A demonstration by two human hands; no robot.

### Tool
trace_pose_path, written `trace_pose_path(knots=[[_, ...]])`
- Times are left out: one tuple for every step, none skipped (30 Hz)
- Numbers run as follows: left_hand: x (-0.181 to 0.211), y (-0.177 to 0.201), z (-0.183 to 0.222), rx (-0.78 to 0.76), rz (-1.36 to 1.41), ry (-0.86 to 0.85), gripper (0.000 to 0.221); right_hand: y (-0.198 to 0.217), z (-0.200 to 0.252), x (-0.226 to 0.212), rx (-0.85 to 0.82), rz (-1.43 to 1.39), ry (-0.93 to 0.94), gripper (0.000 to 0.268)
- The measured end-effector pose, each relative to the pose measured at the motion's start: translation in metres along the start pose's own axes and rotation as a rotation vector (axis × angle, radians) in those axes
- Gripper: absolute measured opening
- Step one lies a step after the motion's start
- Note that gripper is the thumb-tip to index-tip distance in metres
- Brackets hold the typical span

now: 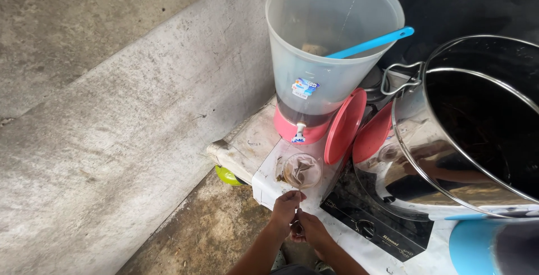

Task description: Preparing a tea dispenser and stirring tea in a large pot using a scoop

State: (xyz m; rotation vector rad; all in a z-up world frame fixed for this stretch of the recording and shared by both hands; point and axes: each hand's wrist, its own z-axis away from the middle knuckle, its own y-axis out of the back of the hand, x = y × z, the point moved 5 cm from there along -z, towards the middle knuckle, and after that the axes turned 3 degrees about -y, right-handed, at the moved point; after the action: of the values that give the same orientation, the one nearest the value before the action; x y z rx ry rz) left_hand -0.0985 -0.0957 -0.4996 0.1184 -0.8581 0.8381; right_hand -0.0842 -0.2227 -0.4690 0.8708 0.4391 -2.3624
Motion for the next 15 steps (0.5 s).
trace_pose_path(knots=[[-0.005,-0.001,-0.003,-0.004,-0.002,-0.004,0.024,0.004,-0.010,0.008,0.002,-0.002,0.005,0.062],[-0.009,-0.002,-0.006,-0.031,-0.017,-0.026,0.026,0.007,-0.020,0.012,-0.010,-0.110,0.098,0.051],[-0.016,-0.003,-0.007,-0.056,-0.032,-0.043,0.030,0.011,-0.027,0.019,-0.022,-0.218,0.185,0.044],[-0.014,-0.002,-0.007,-0.059,-0.032,-0.041,0.030,0.013,-0.031,0.021,-0.019,-0.219,0.185,0.044],[-0.011,-0.001,-0.006,-0.065,-0.058,-0.085,0.025,0.016,-0.033,0.021,0.004,-0.189,0.252,0.039],[-0.008,0.000,-0.006,-0.072,-0.084,-0.128,0.021,0.019,-0.036,0.020,0.027,-0.158,0.319,0.037],[0.004,-0.001,0.007,-0.073,-0.083,-0.128,0.021,0.018,-0.032,0.017,0.029,-0.158,0.320,0.037],[0.017,0.001,0.020,-0.040,-0.187,-0.138,0.023,0.019,-0.029,0.014,0.067,-0.152,0.326,0.035],[0.030,0.004,0.033,-0.002,-0.290,-0.148,0.032,0.018,-0.026,0.011,0.102,-0.145,0.331,0.035],[0.027,0.007,0.034,0.000,-0.288,-0.148,0.032,0.018,-0.020,0.007,0.100,-0.144,0.330,0.035],[0.029,0.011,0.034,0.036,-0.363,-0.203,0.032,0.017,-0.016,0.002,0.116,-0.173,0.330,0.036],[0.031,0.015,0.034,0.074,-0.438,-0.259,0.033,0.016,-0.011,-0.003,0.131,-0.202,0.330,0.036],[0.021,0.020,0.025,0.074,-0.438,-0.259,0.033,0.021,-0.024,0.003,0.131,-0.202,0.330,0.036],[0.018,0.025,0.018,0.135,-0.606,-0.432,0.026,0.026,-0.035,0.007,0.145,-0.169,0.378,0.036],[0.011,0.031,0.016,0.200,-0.773,-0.598,0.034,0.029,-0.044,0.016,0.156,-0.135,0.418,0.036]])
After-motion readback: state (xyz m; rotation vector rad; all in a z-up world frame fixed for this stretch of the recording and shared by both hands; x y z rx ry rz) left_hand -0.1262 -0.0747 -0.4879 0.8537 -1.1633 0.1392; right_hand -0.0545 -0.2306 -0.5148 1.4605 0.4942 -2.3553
